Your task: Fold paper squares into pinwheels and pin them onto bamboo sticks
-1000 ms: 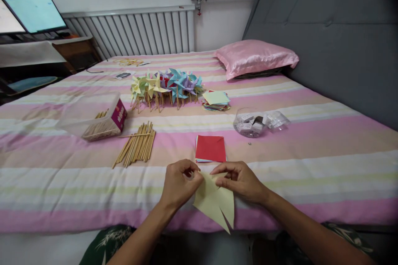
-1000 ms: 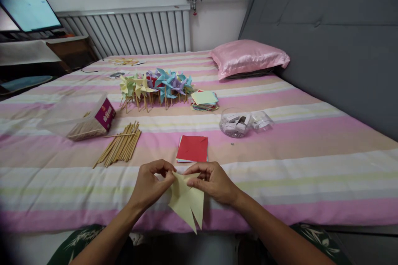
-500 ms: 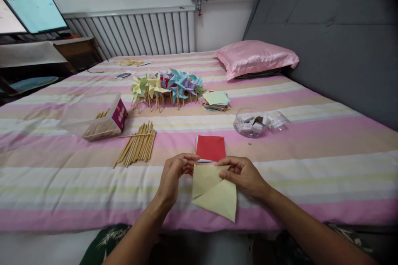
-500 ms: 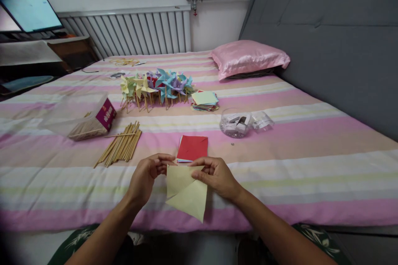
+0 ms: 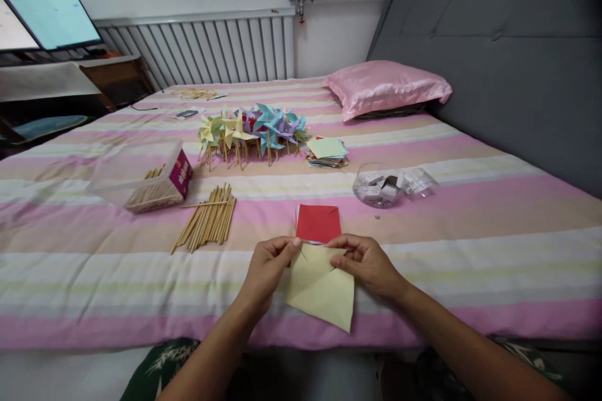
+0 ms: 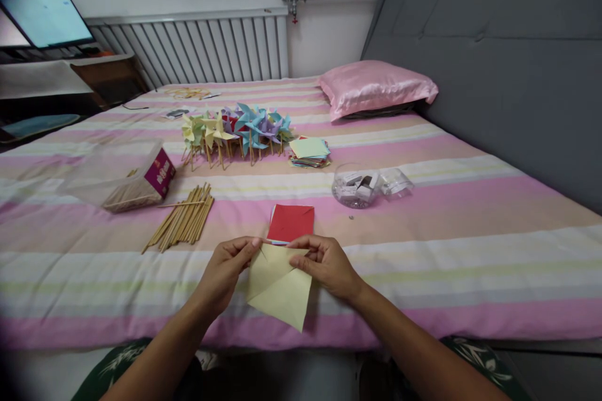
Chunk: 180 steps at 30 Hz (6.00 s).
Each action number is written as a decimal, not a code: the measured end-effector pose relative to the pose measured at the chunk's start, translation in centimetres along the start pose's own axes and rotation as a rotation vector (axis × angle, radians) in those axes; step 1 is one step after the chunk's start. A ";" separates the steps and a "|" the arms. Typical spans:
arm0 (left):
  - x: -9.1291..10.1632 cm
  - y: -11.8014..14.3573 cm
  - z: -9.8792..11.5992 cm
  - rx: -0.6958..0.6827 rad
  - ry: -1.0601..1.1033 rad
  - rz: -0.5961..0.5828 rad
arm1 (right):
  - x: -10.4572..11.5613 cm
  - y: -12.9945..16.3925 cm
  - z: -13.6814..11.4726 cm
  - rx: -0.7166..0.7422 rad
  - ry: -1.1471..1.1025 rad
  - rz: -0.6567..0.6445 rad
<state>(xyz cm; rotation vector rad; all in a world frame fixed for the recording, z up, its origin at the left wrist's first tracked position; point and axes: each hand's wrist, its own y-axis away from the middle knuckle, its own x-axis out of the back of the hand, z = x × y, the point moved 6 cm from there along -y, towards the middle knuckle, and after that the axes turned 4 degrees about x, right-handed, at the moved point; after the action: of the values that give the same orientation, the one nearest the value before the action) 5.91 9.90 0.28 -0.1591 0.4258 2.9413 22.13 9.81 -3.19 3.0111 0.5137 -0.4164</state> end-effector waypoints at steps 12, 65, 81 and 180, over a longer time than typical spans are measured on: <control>-1.9 0.5 -1.2 0.154 0.103 -0.205 | 1.5 -0.4 -0.7 0.059 -0.057 0.244; -0.8 0.3 -2.2 0.254 0.056 -0.102 | -1.1 0.5 -2.3 0.226 0.511 -0.194; -1.6 0.5 -2.2 0.235 0.038 -0.151 | -0.8 0.4 -2.1 0.163 0.588 -0.123; -1.3 0.2 -2.4 0.277 -0.111 -0.169 | -0.8 0.2 -2.9 0.217 0.591 -0.070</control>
<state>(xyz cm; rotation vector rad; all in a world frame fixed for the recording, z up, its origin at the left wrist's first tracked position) 7.38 8.79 -1.75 0.0034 0.7554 2.6766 22.20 9.64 -0.16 3.3070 0.6387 0.4688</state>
